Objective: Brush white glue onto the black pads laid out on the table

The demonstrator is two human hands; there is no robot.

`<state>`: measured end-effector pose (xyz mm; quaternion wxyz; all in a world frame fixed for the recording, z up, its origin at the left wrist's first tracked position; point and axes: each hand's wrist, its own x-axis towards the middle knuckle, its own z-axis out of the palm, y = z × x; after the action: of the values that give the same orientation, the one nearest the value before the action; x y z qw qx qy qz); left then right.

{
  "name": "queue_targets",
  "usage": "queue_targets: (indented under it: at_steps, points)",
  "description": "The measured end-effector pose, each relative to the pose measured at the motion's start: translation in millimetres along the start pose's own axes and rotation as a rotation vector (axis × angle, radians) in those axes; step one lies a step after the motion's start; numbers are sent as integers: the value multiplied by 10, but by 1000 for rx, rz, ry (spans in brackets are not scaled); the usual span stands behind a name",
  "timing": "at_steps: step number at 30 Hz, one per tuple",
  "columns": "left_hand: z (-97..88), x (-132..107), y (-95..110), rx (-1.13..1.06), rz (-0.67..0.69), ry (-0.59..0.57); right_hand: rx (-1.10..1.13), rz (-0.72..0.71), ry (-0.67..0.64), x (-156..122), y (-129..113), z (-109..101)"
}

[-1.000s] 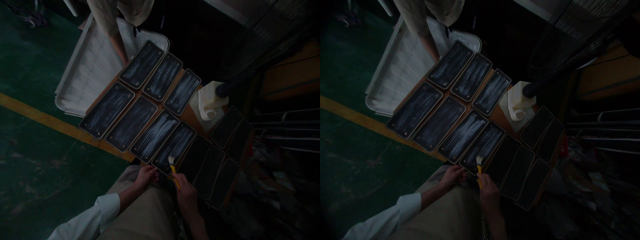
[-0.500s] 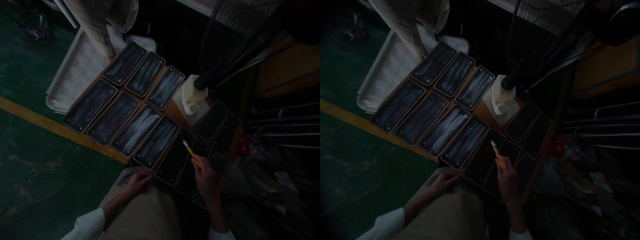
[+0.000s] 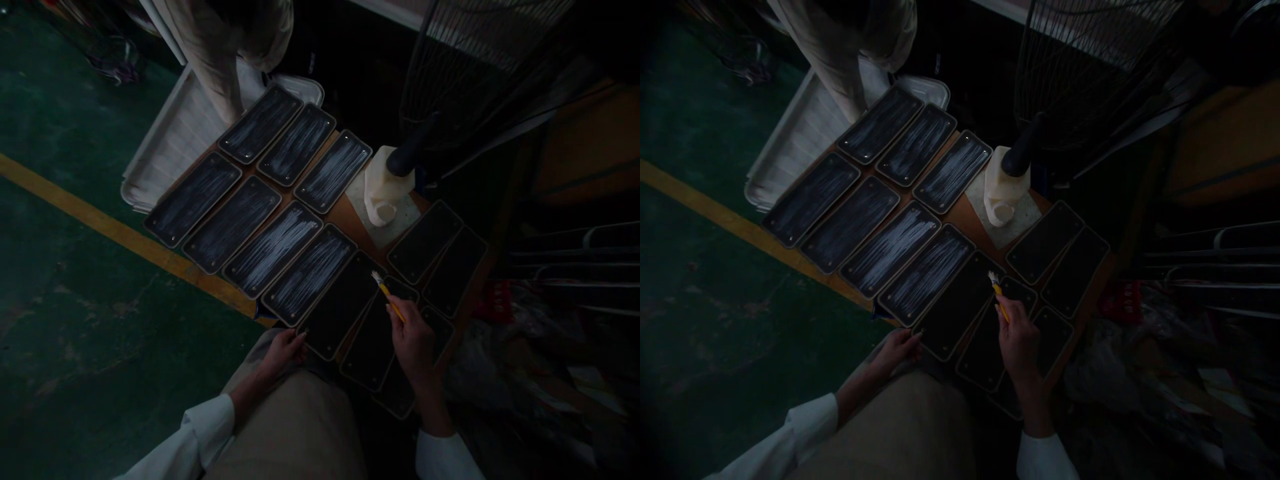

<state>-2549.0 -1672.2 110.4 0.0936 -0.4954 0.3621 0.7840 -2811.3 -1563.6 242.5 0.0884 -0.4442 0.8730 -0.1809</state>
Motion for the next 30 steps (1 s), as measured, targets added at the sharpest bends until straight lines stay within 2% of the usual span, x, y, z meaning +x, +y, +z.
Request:
queue_targets:
  at_steps: [8,12,17,22,24,30]
  points:
    - [-23,8,49,35,1,7,-72,37,8,161,29,118]
    - [-53,17,0,104,63,32,-25,65,31,51,-19,194]
    - [-77,-22,-64,179,217,28,71,131,107,-183,-152,220]
    - [-77,-84,-2,243,292,19,78,142,123,-228,-200,193]
    - [-64,-98,38,233,275,24,58,130,130,-180,-176,184]
    - [-5,-96,71,123,110,30,-7,92,106,27,-65,241]
